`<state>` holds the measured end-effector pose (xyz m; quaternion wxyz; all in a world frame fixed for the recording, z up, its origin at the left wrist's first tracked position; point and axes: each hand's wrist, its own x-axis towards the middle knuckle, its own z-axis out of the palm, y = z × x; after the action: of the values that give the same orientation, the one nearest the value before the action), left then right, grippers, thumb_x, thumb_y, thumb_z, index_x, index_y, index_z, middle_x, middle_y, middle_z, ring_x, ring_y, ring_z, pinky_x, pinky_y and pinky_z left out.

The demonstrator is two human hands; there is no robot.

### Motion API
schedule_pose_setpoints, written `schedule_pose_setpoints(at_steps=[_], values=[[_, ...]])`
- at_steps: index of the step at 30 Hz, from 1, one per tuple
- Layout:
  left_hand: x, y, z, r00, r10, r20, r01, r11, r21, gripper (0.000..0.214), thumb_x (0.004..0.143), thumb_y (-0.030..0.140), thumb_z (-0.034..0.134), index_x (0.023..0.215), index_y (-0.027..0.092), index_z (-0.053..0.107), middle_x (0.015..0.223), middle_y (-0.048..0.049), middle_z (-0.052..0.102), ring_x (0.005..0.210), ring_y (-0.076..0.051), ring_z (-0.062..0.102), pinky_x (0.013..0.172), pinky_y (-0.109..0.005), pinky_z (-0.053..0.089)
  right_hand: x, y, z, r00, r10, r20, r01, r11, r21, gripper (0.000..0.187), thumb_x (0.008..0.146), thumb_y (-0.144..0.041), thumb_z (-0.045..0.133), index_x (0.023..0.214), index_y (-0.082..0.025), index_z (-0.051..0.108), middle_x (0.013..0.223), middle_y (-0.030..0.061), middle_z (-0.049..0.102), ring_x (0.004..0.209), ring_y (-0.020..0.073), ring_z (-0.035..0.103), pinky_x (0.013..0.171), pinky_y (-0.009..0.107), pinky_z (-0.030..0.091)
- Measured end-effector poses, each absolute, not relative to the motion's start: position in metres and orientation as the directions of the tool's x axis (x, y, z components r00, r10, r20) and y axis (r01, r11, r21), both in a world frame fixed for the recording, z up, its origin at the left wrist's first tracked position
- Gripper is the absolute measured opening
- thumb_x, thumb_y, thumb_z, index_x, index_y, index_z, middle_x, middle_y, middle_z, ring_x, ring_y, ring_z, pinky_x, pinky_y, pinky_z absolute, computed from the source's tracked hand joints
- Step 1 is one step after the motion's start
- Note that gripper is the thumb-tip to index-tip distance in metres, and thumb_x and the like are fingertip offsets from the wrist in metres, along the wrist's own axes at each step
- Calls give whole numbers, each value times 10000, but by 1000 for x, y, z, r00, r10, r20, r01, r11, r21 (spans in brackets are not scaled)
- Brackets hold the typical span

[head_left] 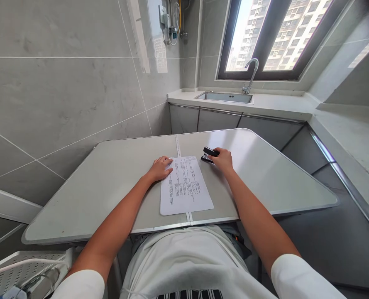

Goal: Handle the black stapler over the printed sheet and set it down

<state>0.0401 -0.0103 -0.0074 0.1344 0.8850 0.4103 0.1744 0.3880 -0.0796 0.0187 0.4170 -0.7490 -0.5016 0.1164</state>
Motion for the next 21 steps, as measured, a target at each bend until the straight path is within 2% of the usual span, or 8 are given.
schedule_pose_setpoints(at_steps=[4,8,12,17,21], values=[[38,-10,-6,578,775,256,580,-611,539,338,926,229,611,1245,247,720,1296,-100,595,1155,-260,624,1104,-486,486,390,-80,16,426,887,180,667,-174,-724,281,722,-286,809,997,-228,800,992,74,782,841,233,682,712,324,497],[38,-10,-4,473,826,306,510,-540,670,346,892,156,591,1180,240,764,1253,-81,578,1116,-225,631,1009,-395,535,386,-79,13,322,927,191,688,-91,-720,283,743,-261,791,1025,-239,793,1007,49,775,865,219,669,716,310,491],[39,-9,-2,427,856,292,511,-495,703,357,865,175,630,1180,264,774,1235,-62,591,1113,-225,638,1019,-394,536,382,-77,10,208,959,194,674,3,-739,264,743,-263,782,1007,-248,783,951,14,767,853,208,659,729,308,496],[40,-10,-3,440,852,284,512,-498,700,336,861,194,648,1166,255,773,1269,-71,602,1192,-244,631,1117,-444,494,378,-80,13,85,975,206,693,91,-715,263,748,-275,763,1010,-249,772,919,2,754,837,206,652,736,316,499],[41,-11,-7,471,835,285,504,-520,690,300,859,198,662,1131,245,779,1351,-86,583,1267,-265,604,1151,-477,480,375,-81,15,6,970,244,705,169,-688,307,789,-261,740,1095,-260,764,971,11,766,869,216,663,778,335,513]])
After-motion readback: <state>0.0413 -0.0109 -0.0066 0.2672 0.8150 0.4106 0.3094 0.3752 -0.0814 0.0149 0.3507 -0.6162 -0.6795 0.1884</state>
